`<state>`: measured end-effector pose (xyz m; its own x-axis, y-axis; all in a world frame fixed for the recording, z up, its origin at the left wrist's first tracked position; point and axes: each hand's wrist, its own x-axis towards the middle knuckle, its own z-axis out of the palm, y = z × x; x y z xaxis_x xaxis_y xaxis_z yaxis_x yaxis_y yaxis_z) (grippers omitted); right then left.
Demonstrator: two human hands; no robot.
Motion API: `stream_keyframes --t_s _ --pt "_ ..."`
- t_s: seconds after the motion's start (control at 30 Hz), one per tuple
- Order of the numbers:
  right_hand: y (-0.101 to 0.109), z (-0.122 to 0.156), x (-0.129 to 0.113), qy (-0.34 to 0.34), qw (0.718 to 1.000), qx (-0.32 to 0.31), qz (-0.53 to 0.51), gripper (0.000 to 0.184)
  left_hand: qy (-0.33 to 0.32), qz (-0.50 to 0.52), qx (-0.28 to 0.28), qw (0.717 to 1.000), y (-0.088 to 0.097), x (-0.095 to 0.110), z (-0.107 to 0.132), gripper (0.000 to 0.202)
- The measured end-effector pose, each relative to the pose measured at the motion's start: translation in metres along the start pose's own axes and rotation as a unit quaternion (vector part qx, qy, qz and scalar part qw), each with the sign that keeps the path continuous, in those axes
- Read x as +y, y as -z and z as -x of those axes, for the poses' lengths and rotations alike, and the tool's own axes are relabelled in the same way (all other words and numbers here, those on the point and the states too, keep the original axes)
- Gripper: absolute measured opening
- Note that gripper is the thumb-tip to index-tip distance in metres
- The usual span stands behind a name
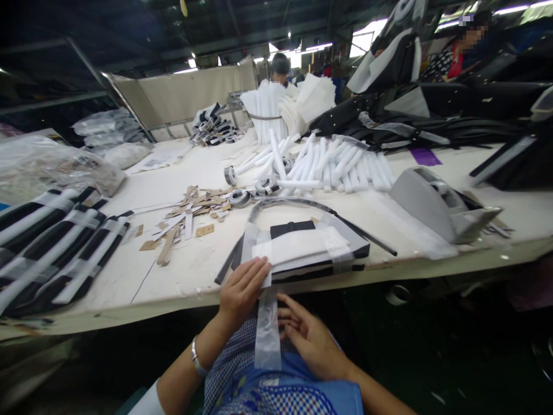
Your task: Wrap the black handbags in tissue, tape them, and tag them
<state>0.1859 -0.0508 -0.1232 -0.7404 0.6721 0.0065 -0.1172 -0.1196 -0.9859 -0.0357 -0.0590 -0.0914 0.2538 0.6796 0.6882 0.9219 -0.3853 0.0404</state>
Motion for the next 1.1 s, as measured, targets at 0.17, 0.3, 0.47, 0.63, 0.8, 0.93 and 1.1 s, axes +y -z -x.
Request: stream_keyframes --t_s 0.17,0.3,0.47,0.63,0.8,0.93,1.1 --pt "-0.004 -0.018 -0.010 0.261 0.876 0.044 0.404 0.035 0.001 0.006 0.005 1.000 0.001 0.000 -0.001 0.043" --pt "-0.002 -0.026 -0.019 0.378 0.766 0.073 0.516 0.022 0.003 0.005 -0.001 1.000 0.000 0.001 0.000 0.044" --pt "0.001 -0.028 -0.019 0.405 0.768 -0.007 0.495 0.030 0.002 -0.008 0.003 1.000 -0.002 0.001 0.003 0.044" --pt "-0.001 -0.025 -0.018 0.393 0.787 -0.022 0.476 0.033 0.010 -0.011 0.003 1.000 -0.003 0.002 0.003 0.045" --pt "-0.004 -0.017 -0.020 0.375 0.804 -0.032 0.460 0.037 0.022 -0.012 0.010 1.000 -0.004 0.003 0.000 0.046" --pt "-0.007 -0.012 -0.016 0.375 0.808 -0.036 0.452 0.037 0.027 -0.017 0.014 0.999 -0.004 0.004 -0.003 0.046" --pt "-0.009 -0.010 -0.018 0.386 0.799 -0.034 0.460 0.036 0.027 -0.031 0.010 0.999 -0.005 0.005 -0.002 0.047"
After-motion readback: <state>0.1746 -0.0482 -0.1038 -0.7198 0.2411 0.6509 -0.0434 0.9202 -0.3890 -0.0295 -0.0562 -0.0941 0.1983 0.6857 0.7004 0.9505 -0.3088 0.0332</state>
